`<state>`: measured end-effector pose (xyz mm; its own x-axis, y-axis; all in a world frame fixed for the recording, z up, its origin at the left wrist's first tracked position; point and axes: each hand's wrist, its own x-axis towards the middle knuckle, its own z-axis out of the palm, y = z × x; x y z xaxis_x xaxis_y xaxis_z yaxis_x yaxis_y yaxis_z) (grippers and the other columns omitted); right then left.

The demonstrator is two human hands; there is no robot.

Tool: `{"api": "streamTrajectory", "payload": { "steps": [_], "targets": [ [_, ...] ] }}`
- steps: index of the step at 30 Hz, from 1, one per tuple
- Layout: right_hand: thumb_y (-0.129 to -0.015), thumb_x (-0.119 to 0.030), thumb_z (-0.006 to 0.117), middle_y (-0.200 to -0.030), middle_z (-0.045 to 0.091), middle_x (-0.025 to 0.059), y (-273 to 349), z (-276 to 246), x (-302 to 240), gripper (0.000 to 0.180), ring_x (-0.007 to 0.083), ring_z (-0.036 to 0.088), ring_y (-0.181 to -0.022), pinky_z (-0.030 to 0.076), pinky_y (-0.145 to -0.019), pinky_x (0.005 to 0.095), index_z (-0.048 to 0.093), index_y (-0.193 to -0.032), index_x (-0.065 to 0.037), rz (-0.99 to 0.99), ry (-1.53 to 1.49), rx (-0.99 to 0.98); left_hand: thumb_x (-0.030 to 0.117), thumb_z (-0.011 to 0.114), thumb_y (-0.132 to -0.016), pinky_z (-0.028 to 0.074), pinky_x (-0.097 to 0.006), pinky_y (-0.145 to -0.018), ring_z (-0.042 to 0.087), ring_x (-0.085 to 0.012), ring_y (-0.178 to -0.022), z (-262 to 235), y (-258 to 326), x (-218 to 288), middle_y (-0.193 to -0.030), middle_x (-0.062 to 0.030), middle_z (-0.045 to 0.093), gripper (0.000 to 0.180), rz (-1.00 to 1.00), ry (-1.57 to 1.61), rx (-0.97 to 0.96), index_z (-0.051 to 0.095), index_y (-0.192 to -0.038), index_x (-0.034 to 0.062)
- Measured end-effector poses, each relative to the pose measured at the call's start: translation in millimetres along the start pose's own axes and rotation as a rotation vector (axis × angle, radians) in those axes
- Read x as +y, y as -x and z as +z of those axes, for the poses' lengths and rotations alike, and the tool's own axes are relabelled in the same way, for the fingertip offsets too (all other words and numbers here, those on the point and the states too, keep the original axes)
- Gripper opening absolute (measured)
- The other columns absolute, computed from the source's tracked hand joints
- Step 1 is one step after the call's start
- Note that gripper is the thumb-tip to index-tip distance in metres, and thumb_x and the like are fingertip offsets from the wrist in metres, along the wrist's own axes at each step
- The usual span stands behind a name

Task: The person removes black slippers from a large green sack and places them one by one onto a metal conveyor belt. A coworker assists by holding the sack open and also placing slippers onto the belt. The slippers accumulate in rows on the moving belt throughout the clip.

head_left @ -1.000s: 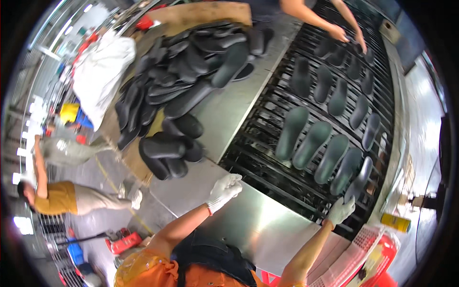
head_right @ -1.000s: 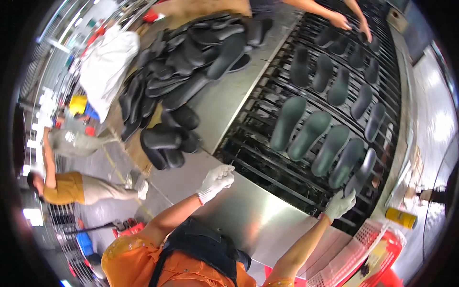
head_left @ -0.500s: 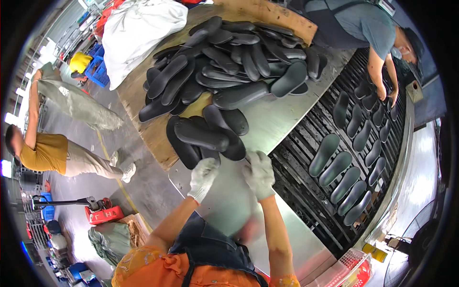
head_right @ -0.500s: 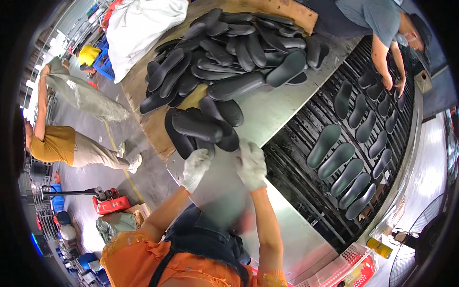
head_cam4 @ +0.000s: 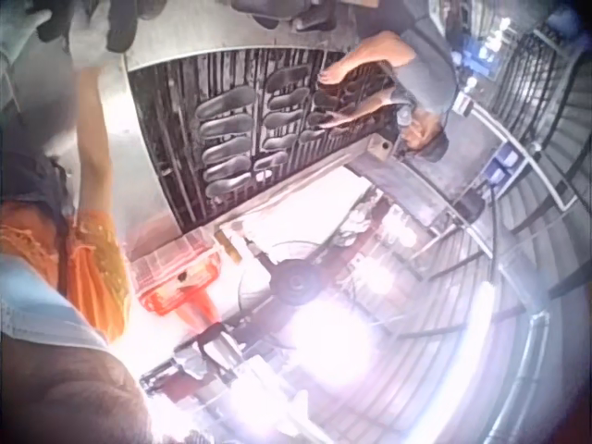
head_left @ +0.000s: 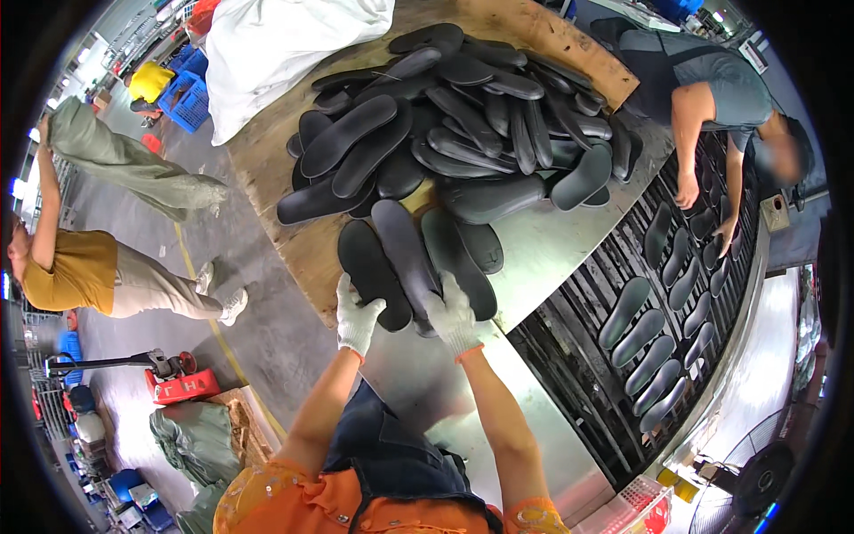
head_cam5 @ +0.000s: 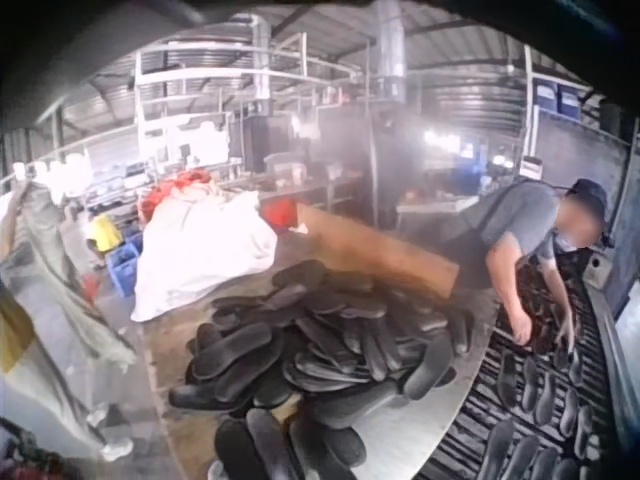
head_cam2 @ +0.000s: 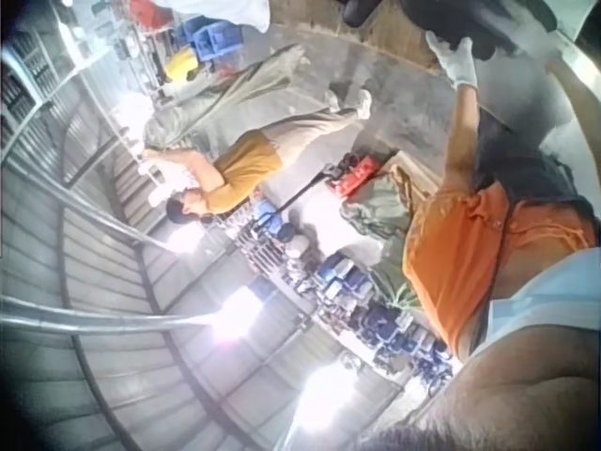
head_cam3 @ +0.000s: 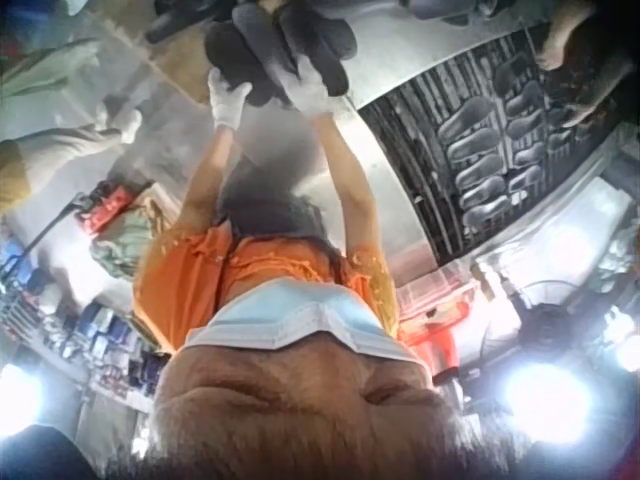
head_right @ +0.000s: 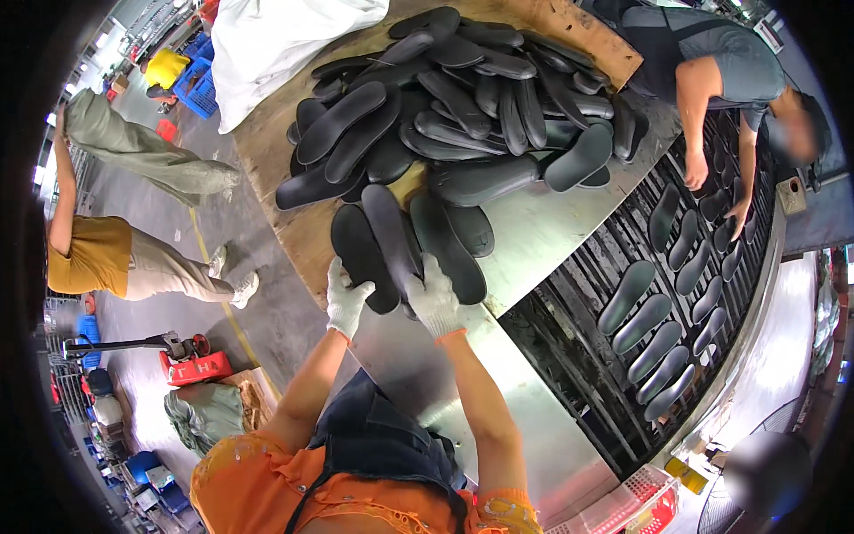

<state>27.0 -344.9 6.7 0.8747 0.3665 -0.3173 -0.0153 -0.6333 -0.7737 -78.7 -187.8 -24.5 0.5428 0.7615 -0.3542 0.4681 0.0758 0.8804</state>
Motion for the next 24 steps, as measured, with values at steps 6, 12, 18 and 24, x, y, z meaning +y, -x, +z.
{"api": "streamTrajectory", "payload": {
  "steps": [6,12,18,24],
  "targets": [
    [-0.088,-0.041,0.061,-0.11,0.069,0.0205,5,18,-17,0.054,0.0359,0.066,-0.1,0.052,-0.089,0.0463,0.056,-0.128,-0.006,0.209,-0.097,-0.478,-0.002,0.071,-0.088,0.055,-0.03,-0.084,0.065,-0.0166,-0.102,-12,-15,-14,-0.12,-0.0078,0.066,0.071,-0.366,0.777,-0.148,0.039,-0.152,0.0028],
    [-0.089,-0.045,0.066,-0.113,0.066,0.0238,3,3,-19,0.05,0.0402,0.065,-0.105,0.051,-0.092,0.0513,0.058,-0.119,-0.006,-0.206,0.166,-0.083,0.003,0.075,-0.087,0.053,-0.031,-0.089,0.063,-0.0142,-0.103,-1,-17,1,-0.117,-0.0032,0.066,0.059,-0.169,0.436,-0.196,0.05,-0.14,0.0044],
    [-0.077,-0.028,0.083,-0.107,0.068,0.0222,-24,-32,21,0.054,0.0381,0.067,-0.1,0.053,-0.089,0.0484,0.061,-0.12,-0.003,0.135,0.438,0.138,0.0,0.075,-0.084,0.053,-0.032,-0.091,0.063,-0.0169,-0.108,-6,-24,-7,-0.121,-0.0052,0.066,0.063,-0.201,0.52,-0.246,0.048,-0.142,0.0045],
    [-0.089,-0.015,0.076,-0.104,0.073,0.0094,-29,-22,76,0.04,0.0173,0.071,-0.09,0.058,-0.081,0.0329,0.066,-0.122,0.004,0.421,-0.791,-0.267,-0.005,0.067,-0.086,0.051,-0.039,-0.104,0.062,-0.023,-0.117,-11,-24,0,-0.132,-0.0102,0.062,0.062,-0.214,0.6,-0.261,0.046,-0.144,0.0022]
  ]
}}
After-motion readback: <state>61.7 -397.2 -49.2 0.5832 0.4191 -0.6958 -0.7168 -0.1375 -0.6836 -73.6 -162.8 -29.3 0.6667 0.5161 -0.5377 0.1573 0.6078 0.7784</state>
